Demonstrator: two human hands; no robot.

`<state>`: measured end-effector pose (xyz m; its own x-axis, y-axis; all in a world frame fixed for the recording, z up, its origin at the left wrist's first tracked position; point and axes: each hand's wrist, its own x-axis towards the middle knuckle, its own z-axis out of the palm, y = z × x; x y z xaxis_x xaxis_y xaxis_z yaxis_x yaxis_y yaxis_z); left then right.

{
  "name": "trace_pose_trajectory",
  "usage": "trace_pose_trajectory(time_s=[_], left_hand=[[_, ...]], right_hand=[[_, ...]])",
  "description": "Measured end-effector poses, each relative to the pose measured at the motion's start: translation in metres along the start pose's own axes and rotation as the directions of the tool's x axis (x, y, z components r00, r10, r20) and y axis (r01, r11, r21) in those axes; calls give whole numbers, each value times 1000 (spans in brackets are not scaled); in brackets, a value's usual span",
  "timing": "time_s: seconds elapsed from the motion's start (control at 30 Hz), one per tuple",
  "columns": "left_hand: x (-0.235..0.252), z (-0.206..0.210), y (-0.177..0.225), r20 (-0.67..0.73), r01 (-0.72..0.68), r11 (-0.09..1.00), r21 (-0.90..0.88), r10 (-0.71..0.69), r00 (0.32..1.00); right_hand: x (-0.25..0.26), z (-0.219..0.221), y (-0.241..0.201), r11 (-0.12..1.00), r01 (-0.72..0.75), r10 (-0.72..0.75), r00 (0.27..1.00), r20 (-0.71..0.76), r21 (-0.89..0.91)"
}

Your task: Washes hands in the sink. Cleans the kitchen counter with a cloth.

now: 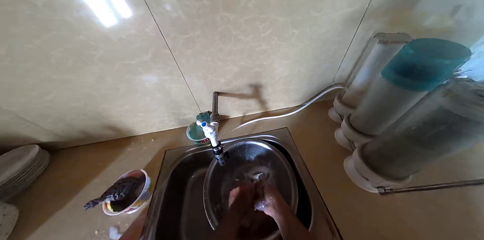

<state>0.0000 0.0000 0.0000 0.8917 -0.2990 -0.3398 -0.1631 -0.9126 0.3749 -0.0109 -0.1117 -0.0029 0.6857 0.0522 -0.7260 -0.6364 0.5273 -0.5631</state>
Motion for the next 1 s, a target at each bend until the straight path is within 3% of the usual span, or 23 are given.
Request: trace_pose_trajectory(time_s=[0.07, 0.13, 0.2, 0.27, 0.3, 0.33, 0.47, 0.5, 0.53, 0.6, 0.63, 0.7, 0.77, 0.8, 0.83, 0.9, 0.93, 0.97, 1.0], left_hand=[[4, -8, -21, 54, 201, 973, 110, -208, 977], [4, -3, -29, -40, 357, 925, 130, -355, 934], [-5, 10, -17, 67, 280, 947, 158, -293, 954], [-8, 24, -20, 295, 22, 978, 205, -83, 952], [-6, 29, -29, 324, -67, 975, 214, -7, 946], [-3, 28, -40, 289, -68, 976, 205, 6, 957], [2, 11, -35, 106, 190, 954, 231, -219, 970], [-3, 16, -28, 106, 143, 968, 206, -167, 980], [-9, 24, -27, 124, -2, 978, 210, -25, 992], [-5, 40, -50, 194, -347, 907, 237, 306, 932], [2, 39, -59, 225, -377, 890, 256, 324, 919], [16, 20, -61, 192, -163, 954, 251, 116, 974], [19, -9, -52, 49, 135, 990, 44, -137, 989], [16, -22, -47, -117, 224, 959, -174, -246, 962], [10, -34, -42, -343, 167, 891, -423, -328, 880], [-3, -70, -26, -648, -233, 685, -691, -442, 620], [-12, -96, -12, -682, -379, 583, -719, -486, 546], [-21, -125, 7, -670, -453, 495, -742, -521, 529], [-31, -152, 26, -642, -479, 428, -766, -529, 555]], right_hand=[[-8, 0, -4, 992, 55, -64, 995, -78, -117], [-7, 1, -3, 982, 102, -136, 966, -219, -160], [1, 0, 0, 964, 131, -189, 948, -254, -230], [6, 0, 2, 903, 135, -230, 954, -193, -407], [8, -3, 3, 831, 143, -263, 953, -152, -538], [7, -4, 3, 740, 145, -288, 951, -114, -657], [-4, 5, 1, 316, 62, -242, 970, -17, -947], [-6, 9, 0, 224, 46, -254, 967, -12, -974], [-8, 12, 0, 164, 43, -283, 959, -5, -986], [-9, 14, -1, 119, 55, -329, 944, 13, -991], [-9, 12, -2, 119, 65, -337, 941, 21, -991], [-8, 8, -3, 94, 65, -311, 950, 33, -993], [-4, 6, 0, 25, 42, -259, 965, 34, -999], [-2, 6, 1, -2, 42, -245, 969, 41, -999], [-2, 6, 1, -7, 51, -234, 971, 51, -999], [-4, 6, 2, -12, 70, -204, 976, 71, -997], [-4, 7, 2, -6, 77, -195, 978, 77, -997], [-3, 7, 2, -1, 81, -192, 978, 79, -997], [-2, 7, 3, 4, 81, -191, 978, 79, -997]])
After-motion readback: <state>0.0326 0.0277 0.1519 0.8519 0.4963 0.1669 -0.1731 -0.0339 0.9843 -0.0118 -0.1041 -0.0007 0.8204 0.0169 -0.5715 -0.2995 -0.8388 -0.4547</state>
